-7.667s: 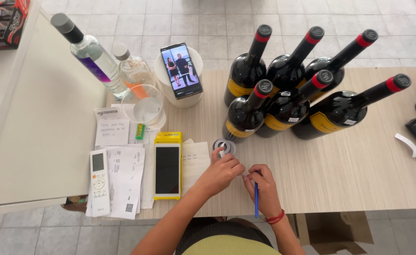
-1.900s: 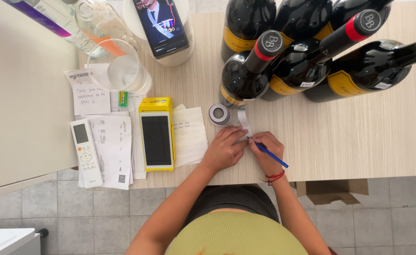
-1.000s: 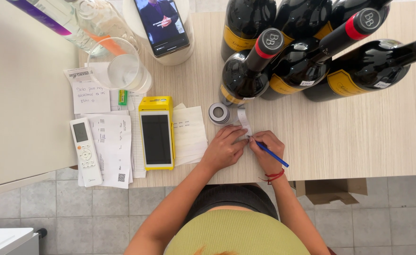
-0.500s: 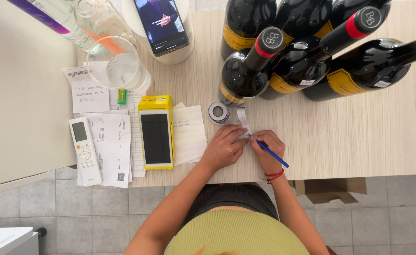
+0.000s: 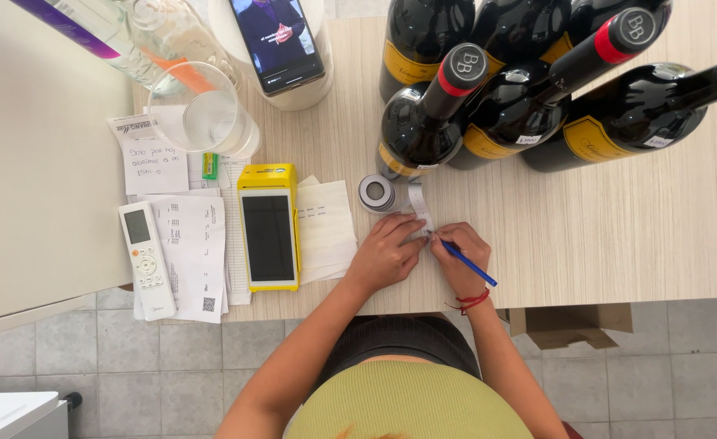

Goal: Wiping wine bottles with a cloth, writing on small adhesive labels with a pen, and applying the labels to the bottles.

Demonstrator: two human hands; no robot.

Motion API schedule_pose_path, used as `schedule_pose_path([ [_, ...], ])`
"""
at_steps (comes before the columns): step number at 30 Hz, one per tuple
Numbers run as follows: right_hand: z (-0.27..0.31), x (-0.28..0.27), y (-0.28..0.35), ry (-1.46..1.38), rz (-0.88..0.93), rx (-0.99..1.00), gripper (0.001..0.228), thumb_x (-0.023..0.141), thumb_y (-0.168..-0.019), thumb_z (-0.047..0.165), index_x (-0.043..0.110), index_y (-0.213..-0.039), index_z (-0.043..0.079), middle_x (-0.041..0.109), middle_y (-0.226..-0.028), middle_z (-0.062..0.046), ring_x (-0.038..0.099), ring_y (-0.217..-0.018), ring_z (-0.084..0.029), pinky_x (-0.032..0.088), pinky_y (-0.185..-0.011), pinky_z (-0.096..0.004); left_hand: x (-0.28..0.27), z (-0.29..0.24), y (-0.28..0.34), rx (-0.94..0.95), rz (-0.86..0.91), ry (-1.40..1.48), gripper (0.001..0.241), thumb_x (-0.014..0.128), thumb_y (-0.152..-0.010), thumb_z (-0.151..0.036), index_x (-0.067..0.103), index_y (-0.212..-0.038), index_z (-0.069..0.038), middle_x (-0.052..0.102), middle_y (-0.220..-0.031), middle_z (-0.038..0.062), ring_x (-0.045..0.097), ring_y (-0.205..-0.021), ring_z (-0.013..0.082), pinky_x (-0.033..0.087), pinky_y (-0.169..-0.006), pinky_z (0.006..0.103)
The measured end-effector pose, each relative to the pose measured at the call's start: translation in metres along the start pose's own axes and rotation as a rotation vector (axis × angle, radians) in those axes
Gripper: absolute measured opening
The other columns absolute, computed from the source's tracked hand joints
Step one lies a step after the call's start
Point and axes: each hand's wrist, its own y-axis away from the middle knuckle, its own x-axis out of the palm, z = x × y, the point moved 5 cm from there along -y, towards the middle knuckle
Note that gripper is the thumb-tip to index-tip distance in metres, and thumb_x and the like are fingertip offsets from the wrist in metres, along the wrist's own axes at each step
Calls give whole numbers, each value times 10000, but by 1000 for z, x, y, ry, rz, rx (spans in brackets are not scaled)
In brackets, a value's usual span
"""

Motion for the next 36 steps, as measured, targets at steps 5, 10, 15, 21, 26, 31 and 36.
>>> schedule_pose_path([
  [5,-4,0,2,7,-8,-15,179,788,-884,-23,667,-753,-4,690,-767,-149,704,-698,-298,539,-609,-335,2,2,1,2,-8,3,149,658,-885,-122,773,-977,-146,714,-1160,89,644,-1204,270,474,-1095,463],
  [10,-3,-1,2,-3,-13,7,195,783,-895,-8,675,-733,-2,691,-755,-143,695,-680,-278,534,-610,-325,3,2,2,15,-33,3,142,652,-886,-126,769,-966,-141,713,-1153,93,651,-1189,274,480,-1084,466],
  [15,-3,-1,1,12,-27,-4,201,782,-895,-18,661,-736,3,693,-761,-136,697,-685,-278,535,-613,-325,3,2,2,14,-39,0,143,652,-885,-127,772,-961,-146,714,-1156,87,651,-1187,268,482,-1081,462],
  [21,-4,0,2,6,-31,6,203,783,-890,-16,654,-733,-1,689,-758,-142,696,-682,-288,530,-605,-332,2,2,2,10,-29,4,145,655,-884,-129,773,-967,-141,715,-1153,91,651,-1186,270,479,-1082,461],
  [26,-4,-1,2,22,-49,5,214,775,-894,-16,635,-734,3,679,-753,-139,691,-680,-295,527,-597,-335,2,2,3,0,-23,6,146,655,-886,-123,773,-970,-141,715,-1165,89,649,-1191,266,476,-1086,463],
  [31,-2,-2,0,15,-56,40,227,776,-893,0,645,-708,10,693,-730,-135,686,-643,-278,521,-582,-330,5,3,3,10,-17,2,147,654,-889,-132,774,-974,-144,712,-1158,92,647,-1193,274,474,-1084,464],
  [36,-21,-12,5,-18,-114,115,206,694,-927,53,601,-743,51,673,-723,-129,658,-643,-258,490,-584,-346,1,1,2,5,-6,2,148,662,-883,-126,778,-973,-142,714,-1157,94,648,-1195,270,474,-1082,463],
])
